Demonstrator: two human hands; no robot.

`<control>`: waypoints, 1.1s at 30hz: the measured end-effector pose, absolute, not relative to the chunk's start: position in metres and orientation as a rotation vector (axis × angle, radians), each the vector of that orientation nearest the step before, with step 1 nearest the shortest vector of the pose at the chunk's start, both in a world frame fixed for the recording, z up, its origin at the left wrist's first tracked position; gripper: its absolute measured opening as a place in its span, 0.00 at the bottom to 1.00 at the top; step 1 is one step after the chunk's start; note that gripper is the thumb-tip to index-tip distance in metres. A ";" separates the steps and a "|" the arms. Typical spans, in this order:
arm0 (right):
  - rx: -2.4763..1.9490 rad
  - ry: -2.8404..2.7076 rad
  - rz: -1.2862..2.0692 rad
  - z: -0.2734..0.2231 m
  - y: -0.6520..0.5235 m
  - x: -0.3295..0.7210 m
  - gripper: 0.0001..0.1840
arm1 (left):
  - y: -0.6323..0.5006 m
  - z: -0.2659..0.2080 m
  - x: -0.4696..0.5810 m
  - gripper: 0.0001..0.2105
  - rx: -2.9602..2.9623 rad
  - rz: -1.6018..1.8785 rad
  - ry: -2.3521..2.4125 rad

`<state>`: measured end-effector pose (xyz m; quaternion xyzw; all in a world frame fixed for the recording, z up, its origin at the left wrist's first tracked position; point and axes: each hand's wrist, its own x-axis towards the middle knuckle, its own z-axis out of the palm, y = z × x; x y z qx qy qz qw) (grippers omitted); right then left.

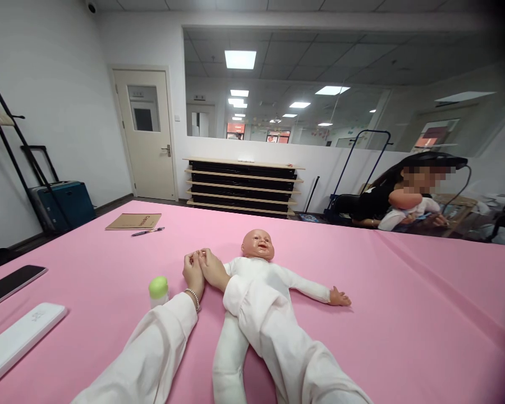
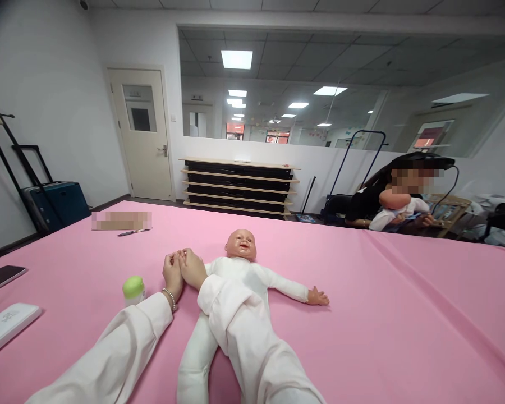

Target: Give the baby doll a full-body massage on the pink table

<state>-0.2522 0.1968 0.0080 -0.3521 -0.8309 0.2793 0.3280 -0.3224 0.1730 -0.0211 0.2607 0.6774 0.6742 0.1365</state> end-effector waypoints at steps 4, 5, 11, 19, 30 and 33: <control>-0.972 -2.318 0.468 0.028 0.168 -0.240 0.17 | 0.176 -0.024 -0.331 0.08 0.684 1.889 2.086; -0.947 -2.360 0.472 0.035 0.157 -0.233 0.17 | 0.176 -0.024 -0.331 0.09 0.680 1.878 2.109; -0.438 -2.756 0.715 0.057 0.063 -0.155 0.22 | 0.174 -0.023 -0.329 0.17 0.814 1.788 2.232; 0.018 -2.920 0.695 0.008 0.013 -0.083 0.10 | 0.156 -0.012 -0.309 0.21 1.142 1.686 2.283; -0.062 -2.480 1.094 0.021 0.005 -0.100 0.23 | -0.017 0.038 -0.240 0.14 1.501 1.906 1.324; -0.209 -2.265 1.192 0.071 -0.003 -0.098 0.22 | -0.043 0.041 -0.234 0.12 1.468 2.026 1.094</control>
